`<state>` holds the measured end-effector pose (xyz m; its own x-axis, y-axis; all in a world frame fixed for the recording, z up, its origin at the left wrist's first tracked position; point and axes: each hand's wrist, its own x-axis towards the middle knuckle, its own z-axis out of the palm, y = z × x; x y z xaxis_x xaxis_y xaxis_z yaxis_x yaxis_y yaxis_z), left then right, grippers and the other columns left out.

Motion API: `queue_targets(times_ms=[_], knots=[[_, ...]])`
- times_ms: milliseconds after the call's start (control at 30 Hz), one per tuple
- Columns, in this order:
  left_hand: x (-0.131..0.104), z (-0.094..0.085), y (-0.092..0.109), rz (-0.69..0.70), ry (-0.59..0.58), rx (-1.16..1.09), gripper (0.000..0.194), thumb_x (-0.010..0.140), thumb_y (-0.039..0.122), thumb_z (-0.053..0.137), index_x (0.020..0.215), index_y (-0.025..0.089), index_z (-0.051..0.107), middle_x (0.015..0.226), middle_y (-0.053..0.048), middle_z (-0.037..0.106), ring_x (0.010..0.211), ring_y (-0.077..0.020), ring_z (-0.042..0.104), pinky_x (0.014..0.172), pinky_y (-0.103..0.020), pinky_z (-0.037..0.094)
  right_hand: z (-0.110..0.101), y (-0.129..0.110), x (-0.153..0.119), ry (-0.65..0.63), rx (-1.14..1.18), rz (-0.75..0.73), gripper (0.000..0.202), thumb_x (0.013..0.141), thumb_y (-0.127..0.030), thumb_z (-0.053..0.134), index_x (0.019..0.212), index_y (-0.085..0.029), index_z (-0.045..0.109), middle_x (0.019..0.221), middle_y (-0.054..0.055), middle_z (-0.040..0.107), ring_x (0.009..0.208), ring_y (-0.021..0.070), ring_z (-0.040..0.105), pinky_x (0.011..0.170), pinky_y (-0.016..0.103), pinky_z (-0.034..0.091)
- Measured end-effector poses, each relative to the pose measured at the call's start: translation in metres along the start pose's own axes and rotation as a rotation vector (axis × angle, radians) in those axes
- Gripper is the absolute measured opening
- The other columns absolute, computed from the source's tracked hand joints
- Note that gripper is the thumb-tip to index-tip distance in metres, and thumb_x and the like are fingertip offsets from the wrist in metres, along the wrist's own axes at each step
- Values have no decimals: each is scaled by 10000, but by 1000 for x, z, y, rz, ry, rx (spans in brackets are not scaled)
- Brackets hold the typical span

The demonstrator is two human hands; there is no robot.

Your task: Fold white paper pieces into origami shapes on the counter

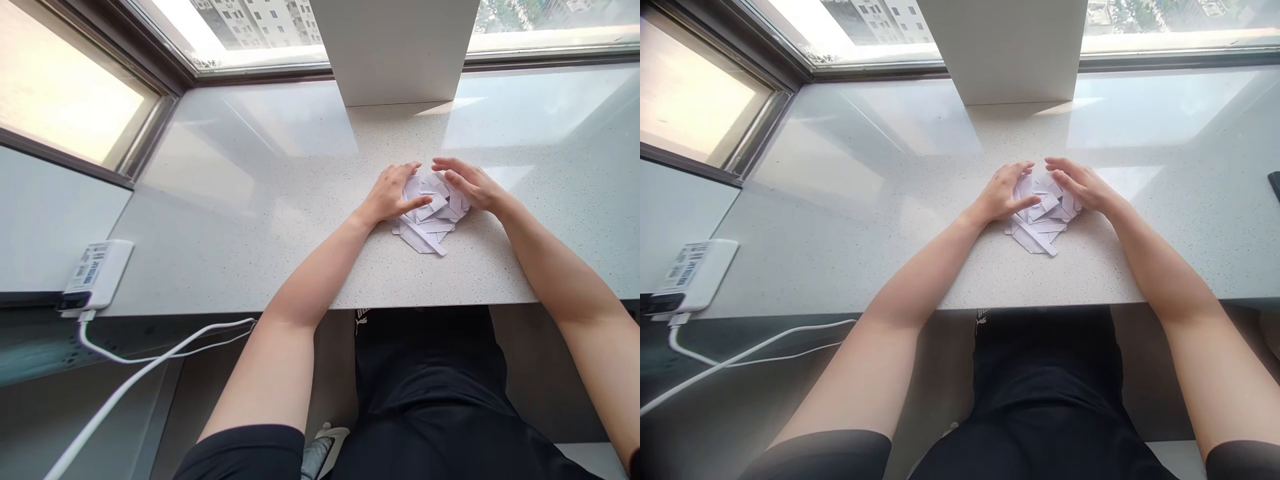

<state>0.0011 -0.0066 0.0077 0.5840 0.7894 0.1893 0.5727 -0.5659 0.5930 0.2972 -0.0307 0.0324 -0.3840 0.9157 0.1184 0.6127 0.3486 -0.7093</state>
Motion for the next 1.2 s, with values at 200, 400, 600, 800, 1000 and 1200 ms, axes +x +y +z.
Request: queue_targets(times_ms=[200, 400, 600, 800, 1000, 1200], knots=[[-9, -13, -1, -2, -91, -52, 1331, 946, 1188, 563, 1913, 273, 529, 1889, -246, 636, 1800, -491, 559, 1522, -665, 382, -25, 32, -8, 224, -111, 143, 923, 1136, -1000, 411, 1707, -359, 748, 1588, 166, 867, 1458, 503, 808, 1278, 774, 646], [-16, -22, 4, 51, -210, -6, 1529, 768, 1114, 893, 1980, 310, 421, 2013, -235, 469, 1897, -540, 399, 1571, -725, 256, -20, 28, -12, 56, -222, 72, 739, 1101, -886, 651, 1559, -342, 851, 1435, 189, 855, 1252, 519, 837, 1203, 828, 656], [-15, -13, -2, 46, -136, -1, 1508, 801, 916, 1031, 2000, 271, 383, 1903, -260, 598, 1762, -535, 558, 1519, -726, 366, 4, -2, -14, -29, -206, 13, 893, 1036, -915, 728, 1696, -313, 765, 1571, 218, 813, 1469, 587, 746, 1305, 816, 583], [-11, -4, -21, 161, -46, -92, 1569, 776, 990, 1013, 2016, 313, 332, 1896, -260, 588, 1712, -539, 595, 1451, -720, 450, 15, 0, -14, 18, -80, 34, 976, 925, -615, 936, 1793, -256, 673, 1622, 220, 805, 1433, 527, 761, 1282, 754, 608], [-5, 4, -27, 145, -15, -97, 1612, 745, 1109, 925, 2019, 336, 313, 1896, -261, 593, 1656, -530, 633, 1397, -703, 479, 17, 11, -11, 60, 51, 85, 980, 858, -567, 1015, 1749, -314, 696, 1542, 166, 840, 1258, 437, 796, 1187, 718, 682], [-4, 9, -30, -6, 136, -49, 1344, 948, 1103, 728, 1978, 310, 387, 1860, -225, 642, 1577, -438, 658, 1368, -607, 494, 22, 23, -8, 92, 197, 94, 980, 912, -648, 986, 1788, -362, 650, 1587, 144, 803, 1171, 410, 829, 1038, 682, 769]])
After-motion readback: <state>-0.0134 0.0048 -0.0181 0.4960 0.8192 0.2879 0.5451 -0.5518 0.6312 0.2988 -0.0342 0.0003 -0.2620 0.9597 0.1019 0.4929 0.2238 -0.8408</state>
